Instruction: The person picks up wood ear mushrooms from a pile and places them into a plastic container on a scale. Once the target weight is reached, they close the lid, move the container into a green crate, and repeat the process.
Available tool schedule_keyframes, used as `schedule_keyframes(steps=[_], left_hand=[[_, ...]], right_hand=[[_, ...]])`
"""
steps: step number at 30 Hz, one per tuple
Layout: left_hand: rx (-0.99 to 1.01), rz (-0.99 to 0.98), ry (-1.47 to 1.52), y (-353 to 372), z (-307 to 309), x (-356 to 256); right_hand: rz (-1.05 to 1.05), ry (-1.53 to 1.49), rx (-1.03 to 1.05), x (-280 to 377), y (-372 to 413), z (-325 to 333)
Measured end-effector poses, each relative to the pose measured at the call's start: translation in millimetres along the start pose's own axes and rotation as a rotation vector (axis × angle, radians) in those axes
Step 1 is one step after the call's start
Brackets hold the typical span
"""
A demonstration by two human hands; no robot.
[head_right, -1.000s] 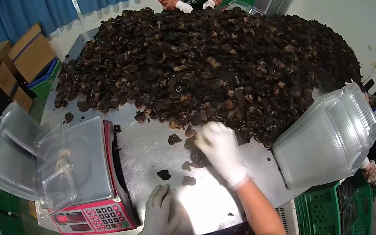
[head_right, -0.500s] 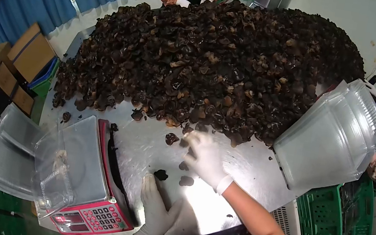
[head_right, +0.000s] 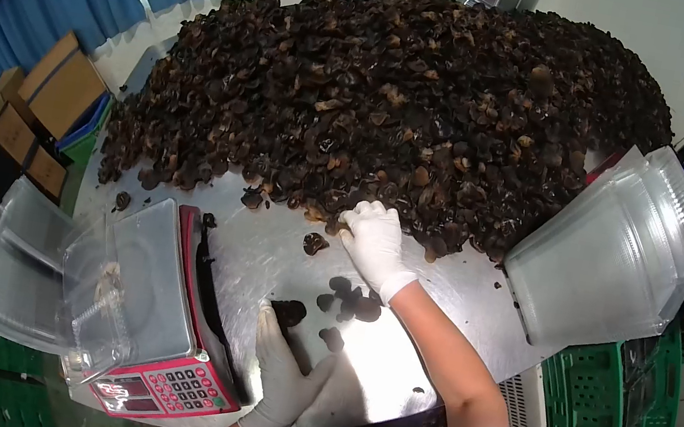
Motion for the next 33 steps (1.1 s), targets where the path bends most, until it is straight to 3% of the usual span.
schedule_keyframes(steps=[1, 2, 5, 7, 11, 13, 15, 16, 19, 20, 21, 23, 25, 26, 27, 29, 30, 31, 33], left_hand=[[0.002, 0.004, 0.004, 1, 0, 0], [0.004, 0.016, 0.015, 0, 1, -1], [0.017, 0.043, 0.034, -2, 1, -1], [0.039, 0.059, 0.034, -2, 0, 1], [0.026, 0.001, 0.034, -3, 0, 2], [0.015, -0.014, 0.028, -2, 0, 2], [0.020, 0.013, 0.045, -2, -1, 4], [0.018, 0.010, 0.048, -3, -1, 3], [-0.042, -0.035, 0.056, -4, -2, 3], [-0.032, -0.010, 0.063, -3, -3, 3], [-0.019, 0.009, 0.067, -3, -4, 4], [-0.013, 0.013, 0.049, -3, -4, 2], [0.119, 0.158, 0.182, -8, -1, -1], [0.071, 0.110, 0.139, -6, 0, -3], [0.071, 0.098, 0.138, -7, -1, -3], [-0.060, 0.018, 0.085, -5, -3, 0], [-0.069, 0.006, 0.063, -3, -5, 3], [-0.067, 0.018, 0.069, -2, -6, 4], [-0.034, 0.036, 0.076, -1, -6, 4]], right_hand=[[0.035, 0.032, 0.050, 1, 0, 0], [0.068, -0.022, -0.069, 0, 6, -1], [0.037, -0.254, -0.017, 18, 27, 24], [0.056, -0.351, -0.110, 17, 40, 30], [-0.188, -0.287, -0.157, 16, 50, 41], [0.122, -0.183, -0.206, 33, 45, 36], [0.118, -0.292, 0.194, 69, 57, 20], [0.344, -0.197, 0.031, 83, 83, 1], [0.348, -0.415, 0.029, 107, 71, 32], [0.329, -0.435, -0.071, 96, 65, 29], [-0.114, -0.783, 0.176, 90, 45, 41], [0.062, -0.282, -0.106, 74, 24, 21], [0.102, -0.094, -0.052, 65, 17, -18], [0.291, 0.001, 0.053, 68, 26, -29], [0.287, 0.007, 0.044, 78, 28, -19], [0.242, -0.444, 0.276, 102, 31, 22], [0.115, -0.564, 0.252, 99, 33, 37], [0.116, -0.564, 0.266, 88, 43, 40], [-0.106, -0.235, -0.161, 58, 66, 44]])
Point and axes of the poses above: each hand's wrist, its own y-axis away from the middle knuckle, its own z-axis out of the back of the hand, x = y × z, the point moved 1 cm from there along -y, towards the middle knuckle, and after that the axes turned 15 degrees about z, right-handed, at the moved point
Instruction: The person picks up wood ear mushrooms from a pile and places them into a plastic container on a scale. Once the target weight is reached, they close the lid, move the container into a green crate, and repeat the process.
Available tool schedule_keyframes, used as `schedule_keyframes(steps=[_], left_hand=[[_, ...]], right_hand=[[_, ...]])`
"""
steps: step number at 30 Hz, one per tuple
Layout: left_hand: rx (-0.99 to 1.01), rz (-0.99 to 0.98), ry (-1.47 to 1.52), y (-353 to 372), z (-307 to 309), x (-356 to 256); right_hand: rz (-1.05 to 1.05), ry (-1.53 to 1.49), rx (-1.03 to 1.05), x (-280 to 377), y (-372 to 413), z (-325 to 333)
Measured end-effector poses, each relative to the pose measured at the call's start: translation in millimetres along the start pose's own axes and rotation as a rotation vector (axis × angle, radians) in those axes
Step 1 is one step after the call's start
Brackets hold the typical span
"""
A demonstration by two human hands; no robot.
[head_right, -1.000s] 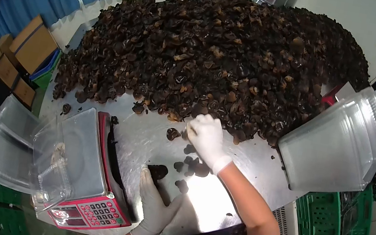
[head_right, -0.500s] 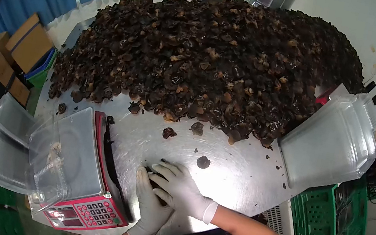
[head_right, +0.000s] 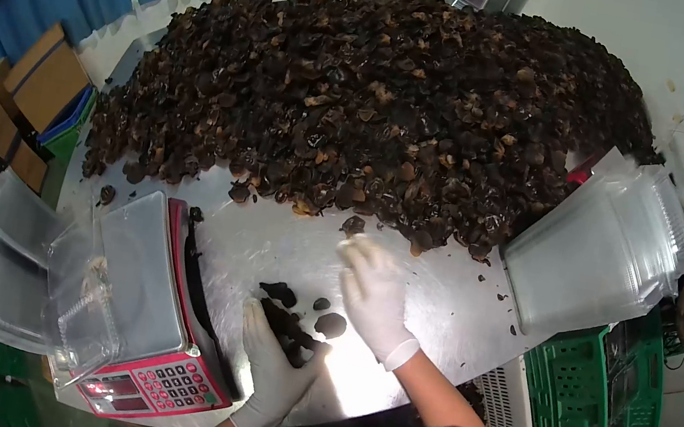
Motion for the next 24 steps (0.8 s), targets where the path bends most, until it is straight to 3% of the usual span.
schedule_keyframes(steps=[3, 4, 6, 11, 12, 14, 15, 17, 18, 19, 20, 21, 22, 24], left_hand=[[0.019, 0.016, 0.011, -4, 3, -4], [0.021, 0.006, 0.014, -3, 4, -5], [0.028, 0.002, 0.003, -2, 6, -4], [0.044, 0.026, -0.005, -4, 4, -3], [0.035, 0.016, 0.006, -4, 4, -4], [0.022, 0.003, 0.020, -4, 3, -3], [0.025, -0.005, 0.021, -4, 2, 0], [0.016, -0.021, 0.037, -2, -1, 4], [0.019, -0.023, 0.040, -2, 2, 3], [0.032, -0.018, 0.060, -3, 4, 1], [0.045, -0.009, 0.081, -4, 4, -1], [0.051, -0.005, 0.086, -5, 3, -1], [0.028, -0.028, 0.084, -5, 2, 0], [0.011, -0.047, 0.077, -2, 2, 3]], right_hand=[[-0.017, 0.177, 0.073, 0, 41, -2], [0.121, 0.043, 0.105, 11, 54, -5], [0.119, -0.147, 0.205, 47, 59, 7], [0.044, -0.058, -0.096, 21, 21, 4], [0.019, 0.093, -0.038, 8, 13, -1], [0.226, 0.206, 0.179, -17, 11, -6], [0.227, 0.208, 0.176, -19, 17, 3], [0.395, 0.289, 0.375, -18, 35, 28], [0.356, 0.284, 0.442, -10, 46, 54], [0.126, 0.471, 0.766, 9, 51, 87], [0.059, 0.684, 1.070, 6, 75, 106], [-0.044, 0.409, 1.070, 25, 76, 140], [-0.128, 0.372, 1.209, 32, 85, 161], [-0.037, 0.262, 0.883, 34, 109, 162]])
Point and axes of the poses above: each hand's wrist, its own y-axis away from the middle knuckle, its own z-axis out of the back of the hand, x = y × z, the point moved 1 cm from there along -y, towards the middle knuckle, and after that the axes turned 15 degrees about z, right-handed, at the moved point
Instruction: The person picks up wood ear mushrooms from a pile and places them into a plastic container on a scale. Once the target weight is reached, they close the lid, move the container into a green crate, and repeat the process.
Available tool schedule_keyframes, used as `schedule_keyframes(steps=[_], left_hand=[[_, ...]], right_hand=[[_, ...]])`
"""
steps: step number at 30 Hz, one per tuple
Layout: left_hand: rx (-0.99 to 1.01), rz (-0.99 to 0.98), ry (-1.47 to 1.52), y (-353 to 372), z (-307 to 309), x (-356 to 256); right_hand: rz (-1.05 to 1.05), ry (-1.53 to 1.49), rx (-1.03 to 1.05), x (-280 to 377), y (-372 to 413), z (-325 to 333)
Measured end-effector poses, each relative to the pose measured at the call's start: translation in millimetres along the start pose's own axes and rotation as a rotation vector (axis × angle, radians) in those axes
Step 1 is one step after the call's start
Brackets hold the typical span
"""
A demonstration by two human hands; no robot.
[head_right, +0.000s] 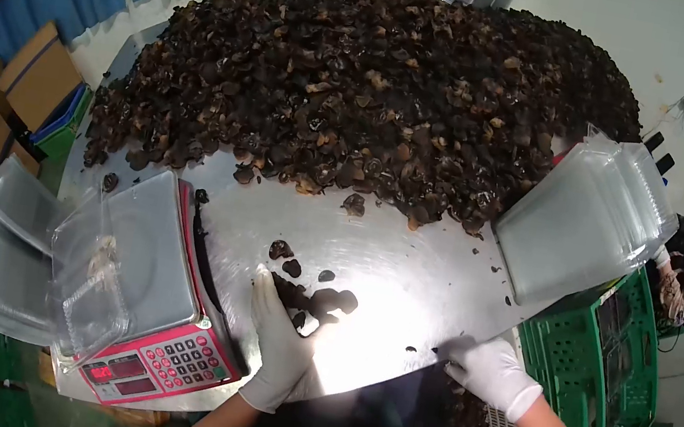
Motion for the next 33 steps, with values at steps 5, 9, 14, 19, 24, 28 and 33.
schedule_keyframes(steps=[5, 9, 14, 19, 24, 28, 33], left_hand=[[0.001, -0.017, 0.011, 5, 6, -1], [0.004, 0.000, -0.026, 24, 18, 2], [-0.003, 0.008, -0.023, 32, 14, 8], [-0.055, -0.057, -0.069, 34, 7, 14], [-0.122, -0.090, -0.040, 36, 5, 19], [-0.093, -0.078, -0.021, 36, 7, 17], [-0.086, -0.084, -0.021, 37, 8, 18]], right_hand=[[-0.006, 0.013, -0.502, 31, -86, -26], [0.075, -0.053, -0.592, 42, -125, -52], [0.054, -0.178, -0.750, 59, -136, -49], [0.070, -0.186, -0.719, 65, -160, -65], [0.096, -0.069, -0.653, 79, -160, -63], [0.117, 0.055, -0.735, 80, -163, -74], [0.180, -0.218, -0.893, 73, -128, -56]])
Point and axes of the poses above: each hand's wrist, its own y-axis away from the middle knuckle, its own z-axis out of the back of the hand, x = y × z, the point moved 1 cm from there along -y, towards the middle knuckle, and after that the axes turned 15 degrees about z, right-handed, at the moved point
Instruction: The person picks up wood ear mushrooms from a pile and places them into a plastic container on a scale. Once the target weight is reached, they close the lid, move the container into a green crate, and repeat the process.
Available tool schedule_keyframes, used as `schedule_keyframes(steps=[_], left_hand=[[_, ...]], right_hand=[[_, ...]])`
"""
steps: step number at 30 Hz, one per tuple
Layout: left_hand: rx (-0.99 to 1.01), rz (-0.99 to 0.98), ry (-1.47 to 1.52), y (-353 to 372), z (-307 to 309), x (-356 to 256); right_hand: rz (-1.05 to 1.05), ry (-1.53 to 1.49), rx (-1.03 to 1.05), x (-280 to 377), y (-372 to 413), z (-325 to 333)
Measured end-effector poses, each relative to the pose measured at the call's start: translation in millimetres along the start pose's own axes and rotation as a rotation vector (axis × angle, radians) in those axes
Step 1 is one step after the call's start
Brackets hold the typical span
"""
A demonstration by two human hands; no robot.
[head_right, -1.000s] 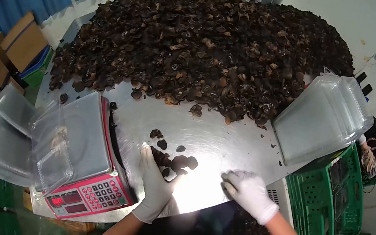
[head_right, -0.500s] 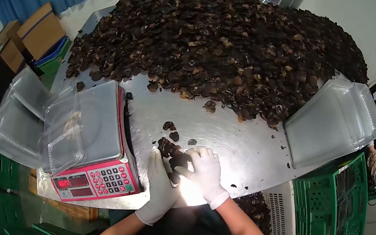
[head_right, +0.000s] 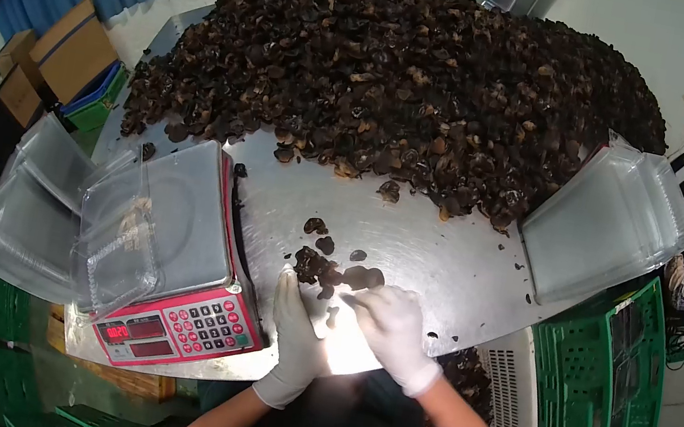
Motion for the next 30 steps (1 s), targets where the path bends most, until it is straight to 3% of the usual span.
schedule_keyframes(steps=[4, 5, 7, 10, 12, 19, 20, 27, 30], left_hand=[[0.002, -0.016, 0.028, 0, -2, 2], [0.006, -0.016, 0.035, 0, -3, 2], [0.045, 0.016, 0.014, -2, -2, 0], [0.068, 0.036, 0.050, -3, 4, -5], [0.077, 0.061, 0.077, -3, 8, -8], [0.059, 0.107, 0.058, -4, 16, -7], [0.064, 0.100, 0.059, -5, 19, -8], [0.098, 0.067, 0.007, -8, 15, -5], [0.072, 0.101, 0.007, -12, 12, -5]], right_hand=[[-0.044, 0.235, 0.639, 5, 21, 115], [-0.172, 0.262, 0.862, 15, 11, 138], [-0.268, 0.504, 0.937, 12, 17, 138], [-0.157, 0.103, 0.277, 4, 0, 93], [-0.065, 0.107, 0.192, -8, -11, 44], [-0.030, 0.290, 0.375, -21, -43, -59], [0.017, 0.320, 0.286, -22, -40, -66], [-0.027, 0.222, 0.195, -22, -26, -61], [0.051, 0.250, 0.133, -23, -21, -58]])
Point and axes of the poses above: each hand's wrist, its own y-axis away from the middle knuckle, its own z-axis out of the back of the hand, x = y × z, the point moved 1 cm from there along -y, towards the middle knuckle, and after that the axes turned 15 degrees about z, right-handed, at the moved point
